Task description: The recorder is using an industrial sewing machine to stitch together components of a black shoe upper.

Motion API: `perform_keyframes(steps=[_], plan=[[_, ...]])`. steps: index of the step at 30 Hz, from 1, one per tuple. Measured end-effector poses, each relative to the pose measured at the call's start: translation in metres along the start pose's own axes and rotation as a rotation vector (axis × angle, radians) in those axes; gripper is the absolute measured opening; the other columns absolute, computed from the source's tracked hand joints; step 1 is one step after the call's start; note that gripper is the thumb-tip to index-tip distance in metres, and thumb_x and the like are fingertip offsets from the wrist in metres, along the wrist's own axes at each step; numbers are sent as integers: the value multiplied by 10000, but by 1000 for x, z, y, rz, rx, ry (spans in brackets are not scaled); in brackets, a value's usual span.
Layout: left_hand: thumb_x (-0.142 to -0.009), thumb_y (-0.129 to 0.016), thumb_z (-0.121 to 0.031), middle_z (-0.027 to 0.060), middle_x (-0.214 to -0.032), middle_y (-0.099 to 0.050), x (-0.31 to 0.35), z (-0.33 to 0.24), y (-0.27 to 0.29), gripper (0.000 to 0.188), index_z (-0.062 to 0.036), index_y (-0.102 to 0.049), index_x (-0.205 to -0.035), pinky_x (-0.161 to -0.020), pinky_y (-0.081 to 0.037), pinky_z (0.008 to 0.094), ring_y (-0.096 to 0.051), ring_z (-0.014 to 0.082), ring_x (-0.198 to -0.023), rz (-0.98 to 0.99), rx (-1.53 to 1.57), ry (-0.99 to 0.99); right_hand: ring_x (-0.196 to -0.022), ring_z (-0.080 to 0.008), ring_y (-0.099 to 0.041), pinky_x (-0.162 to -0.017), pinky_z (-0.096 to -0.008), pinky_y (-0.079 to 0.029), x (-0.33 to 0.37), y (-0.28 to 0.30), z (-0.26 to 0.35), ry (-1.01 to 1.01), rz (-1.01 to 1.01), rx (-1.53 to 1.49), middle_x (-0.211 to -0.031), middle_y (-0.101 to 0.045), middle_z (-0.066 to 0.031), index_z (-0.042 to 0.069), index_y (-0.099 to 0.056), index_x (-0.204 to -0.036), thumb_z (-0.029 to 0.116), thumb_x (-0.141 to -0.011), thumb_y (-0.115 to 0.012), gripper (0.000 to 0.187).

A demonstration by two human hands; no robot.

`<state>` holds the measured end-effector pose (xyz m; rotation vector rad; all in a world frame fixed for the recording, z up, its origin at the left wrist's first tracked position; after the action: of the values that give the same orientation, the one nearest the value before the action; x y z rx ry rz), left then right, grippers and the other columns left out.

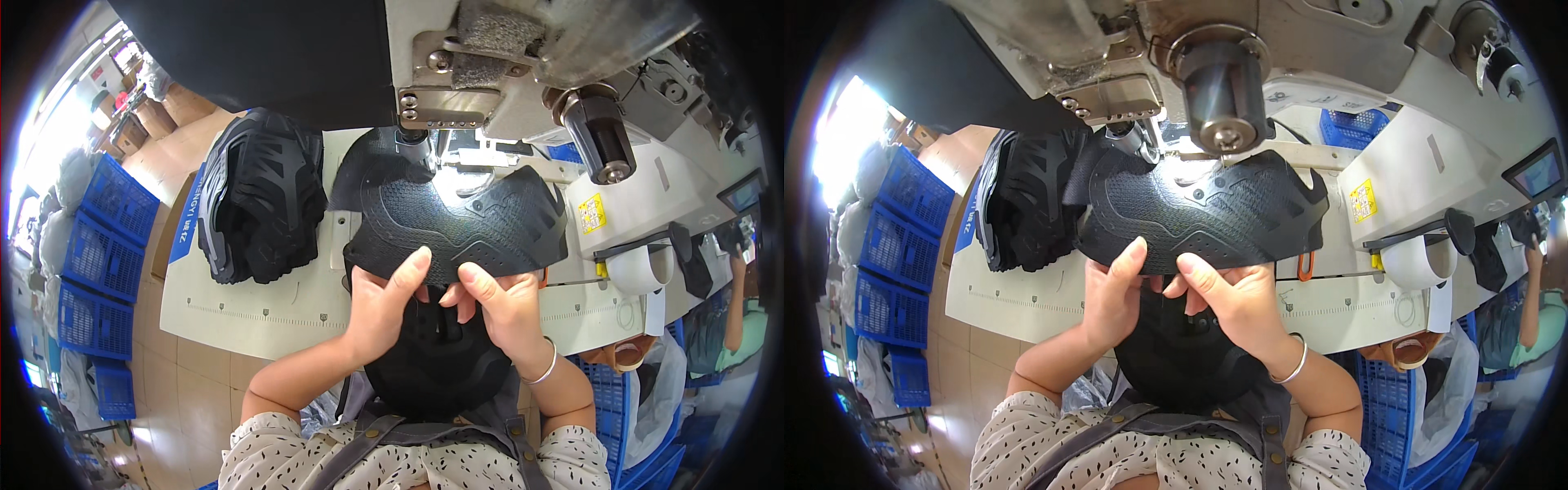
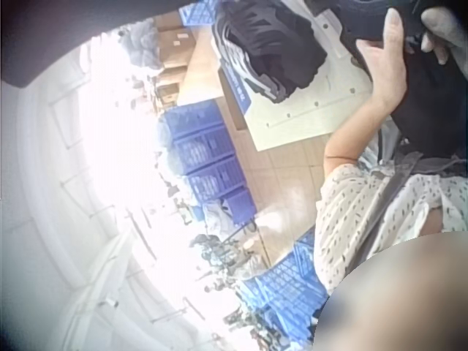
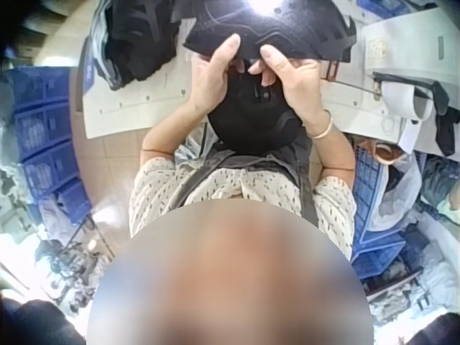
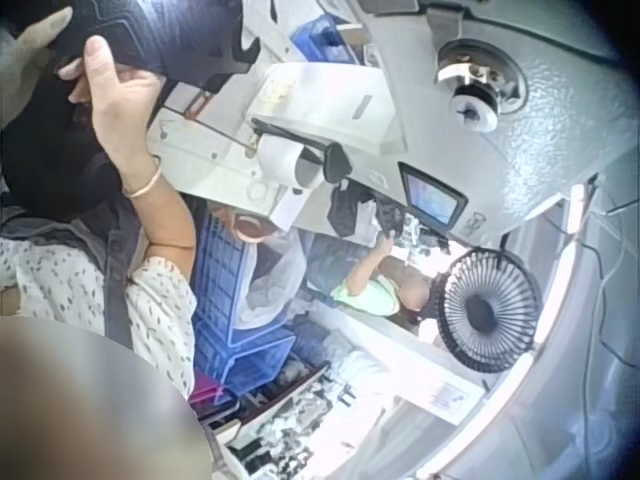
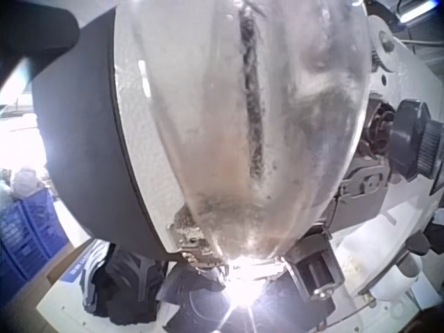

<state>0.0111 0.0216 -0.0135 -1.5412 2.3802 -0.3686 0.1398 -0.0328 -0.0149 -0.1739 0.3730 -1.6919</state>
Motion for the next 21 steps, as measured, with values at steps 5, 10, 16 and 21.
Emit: perform_keyframes(steps=[5,10,16,21], plan=[[-884,-537,-171,0,-795,-554,-6,3,-7,160,-23,-583,-920,-553,-413,218,-490,61,-641,-25,53,-102,-528,-77,-560,-468,-179,-447,1,-7,-1,-46,37,-25,-702,-640,-73,2,-600,-883,116,-866,-558,123],[-905,-490,-182,-5,-793,-567,-15,-7,-1,217,-54,-591,-1047,-492,-411,218,-500,60,-600,-15,-250,-13,-539,-81,-561,-484,-186,-440,35,-4,36,36,333,545,-721,-638,-92,-7,-596,-918,77,-856,-519,130],[-877,-552,-220,-18,-737,-574,-16,-11,-3,199,-40,-601,-945,-459,-405,208,-499,47,-581,-62,-179,34,-785,-138,-577,-740,-225,-433,-9,49,73,634,-284,1005,-951,-602,-140,-33,-538,-1055,52,-836,-525,235],[-873,-559,-228,-23,-734,-572,-20,-11,-4,186,-50,-601,-908,-451,-403,202,-494,44,-569,-74,-120,104,-811,-90,-560,-760,-211,-426,-43,69,52,216,-14,435,-924,-611,-80,-30,-529,-1076,51,-843,-531,247]])
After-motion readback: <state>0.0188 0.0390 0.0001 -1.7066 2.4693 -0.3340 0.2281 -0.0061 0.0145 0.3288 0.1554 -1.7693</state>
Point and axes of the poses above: each hand's wrist, its own x-axis away from the middle knuckle, its own y-axis out of the back of the hand, z = x × y, the point moved 4 cm from there along -x, towards the middle knuckle
